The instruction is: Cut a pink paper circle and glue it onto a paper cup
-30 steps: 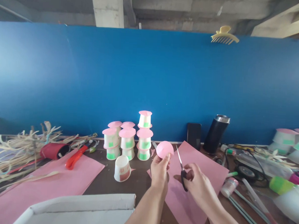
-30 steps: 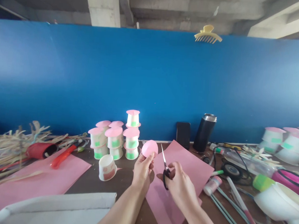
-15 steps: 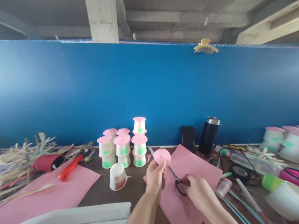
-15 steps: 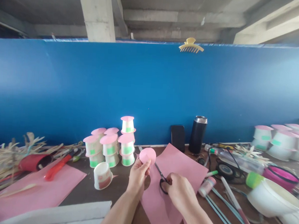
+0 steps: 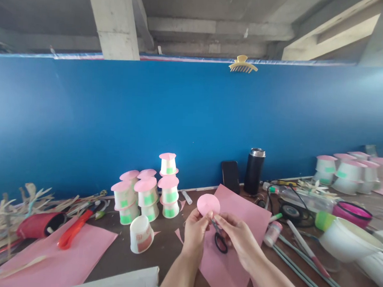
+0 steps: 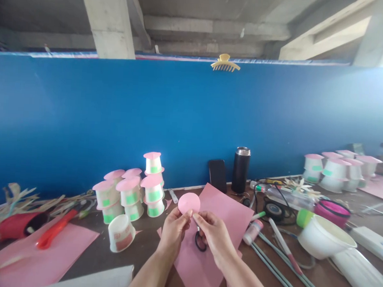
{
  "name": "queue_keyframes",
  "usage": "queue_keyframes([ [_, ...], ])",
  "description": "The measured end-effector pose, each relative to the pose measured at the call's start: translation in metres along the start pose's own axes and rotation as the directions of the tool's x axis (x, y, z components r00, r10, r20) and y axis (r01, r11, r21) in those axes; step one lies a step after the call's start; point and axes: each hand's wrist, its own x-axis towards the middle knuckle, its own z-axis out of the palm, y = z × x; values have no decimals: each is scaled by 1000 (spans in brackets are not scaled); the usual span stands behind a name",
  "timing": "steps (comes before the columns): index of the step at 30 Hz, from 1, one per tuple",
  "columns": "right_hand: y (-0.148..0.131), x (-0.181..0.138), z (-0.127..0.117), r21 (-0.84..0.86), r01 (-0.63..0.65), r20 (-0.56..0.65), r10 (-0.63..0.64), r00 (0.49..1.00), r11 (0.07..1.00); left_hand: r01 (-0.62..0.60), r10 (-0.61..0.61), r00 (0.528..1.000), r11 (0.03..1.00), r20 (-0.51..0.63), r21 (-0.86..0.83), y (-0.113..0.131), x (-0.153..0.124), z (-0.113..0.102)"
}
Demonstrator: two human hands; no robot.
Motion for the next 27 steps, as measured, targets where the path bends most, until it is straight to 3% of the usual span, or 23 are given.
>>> queue_keyframes([
  [8,8,5,-3,68,85,-63,-81,995,994,0,-1,999,1000,51,24,6,-8,5],
  [16,6,2,2,80,166,-165,-152,975,983,96,-73,980,988,185,-119,6,-14,12],
  [21,6,1,5,65,167,-163,-154,975,984,120,-96,984,978,149,-168,4,-13,10],
  [27,11,2,8,135,144,-92,-133,987,980,-20,20,999,1000,39,6,-1,-6,2],
])
